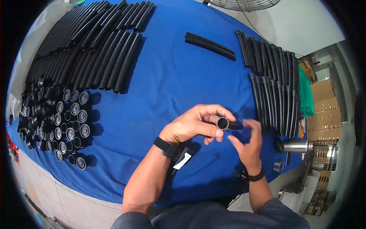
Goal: The person repeatedly picks up a black cylindrical tube and a small black cap, then presses the cap onto one end of the tube. The assembled units are placed on a blue-covered table among many similar parts. The process is repeated multiple times throughout the clip.
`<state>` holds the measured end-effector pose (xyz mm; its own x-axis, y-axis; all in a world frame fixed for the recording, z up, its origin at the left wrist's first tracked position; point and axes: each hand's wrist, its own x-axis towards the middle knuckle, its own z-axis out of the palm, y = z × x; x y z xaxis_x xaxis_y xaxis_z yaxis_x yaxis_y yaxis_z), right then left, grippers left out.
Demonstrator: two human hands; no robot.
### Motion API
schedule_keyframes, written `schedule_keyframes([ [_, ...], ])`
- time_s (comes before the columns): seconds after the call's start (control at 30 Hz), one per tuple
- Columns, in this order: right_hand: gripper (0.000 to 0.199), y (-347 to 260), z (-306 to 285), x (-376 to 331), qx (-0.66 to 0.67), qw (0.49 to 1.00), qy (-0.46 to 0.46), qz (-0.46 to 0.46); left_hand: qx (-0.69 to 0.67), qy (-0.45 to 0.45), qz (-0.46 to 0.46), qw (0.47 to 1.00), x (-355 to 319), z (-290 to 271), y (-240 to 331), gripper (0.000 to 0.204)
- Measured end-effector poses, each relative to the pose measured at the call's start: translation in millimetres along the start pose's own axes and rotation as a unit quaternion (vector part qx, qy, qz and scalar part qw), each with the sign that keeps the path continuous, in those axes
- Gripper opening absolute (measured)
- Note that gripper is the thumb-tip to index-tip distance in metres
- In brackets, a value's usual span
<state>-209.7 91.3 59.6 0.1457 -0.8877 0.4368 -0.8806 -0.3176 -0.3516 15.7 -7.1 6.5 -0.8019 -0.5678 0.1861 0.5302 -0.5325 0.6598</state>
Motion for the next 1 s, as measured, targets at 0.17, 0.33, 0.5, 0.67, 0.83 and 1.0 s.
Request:
schedule_keyframes([
  [0.17,0.045,27.0,20.5,3.8,0.064,0.993,-0.070,0.064,-0.006,0.007,0.008,1.000,-0.2,0.3,3.1,0.041],
  [0.33,0.038,15.9,-1.4,-14.1,0.099,0.979,-0.102,0.146,-0.017,0.004,0.001,1.000,-1.2,0.6,5.2,0.043],
  [0.5,0.035,8.8,-18.7,-23.8,0.145,0.947,-0.167,0.231,0.007,-0.018,-0.003,1.000,-0.8,-1.4,0.5,0.043],
  [0.67,0.035,12.3,-14.0,-25.3,0.154,0.954,-0.178,0.185,0.004,-0.016,-0.006,1.000,-0.9,-0.6,1.5,0.044],
  [0.83,0.038,11.9,-1.9,-25.4,0.146,0.964,-0.143,0.167,0.022,-0.004,-0.011,1.000,-0.6,-0.4,1.4,0.045],
  [1.0,0.030,16.9,1.4,-32.4,0.368,0.883,-0.114,0.267,-0.006,0.110,0.091,0.990,5.4,-5.6,0.2,0.051],
])
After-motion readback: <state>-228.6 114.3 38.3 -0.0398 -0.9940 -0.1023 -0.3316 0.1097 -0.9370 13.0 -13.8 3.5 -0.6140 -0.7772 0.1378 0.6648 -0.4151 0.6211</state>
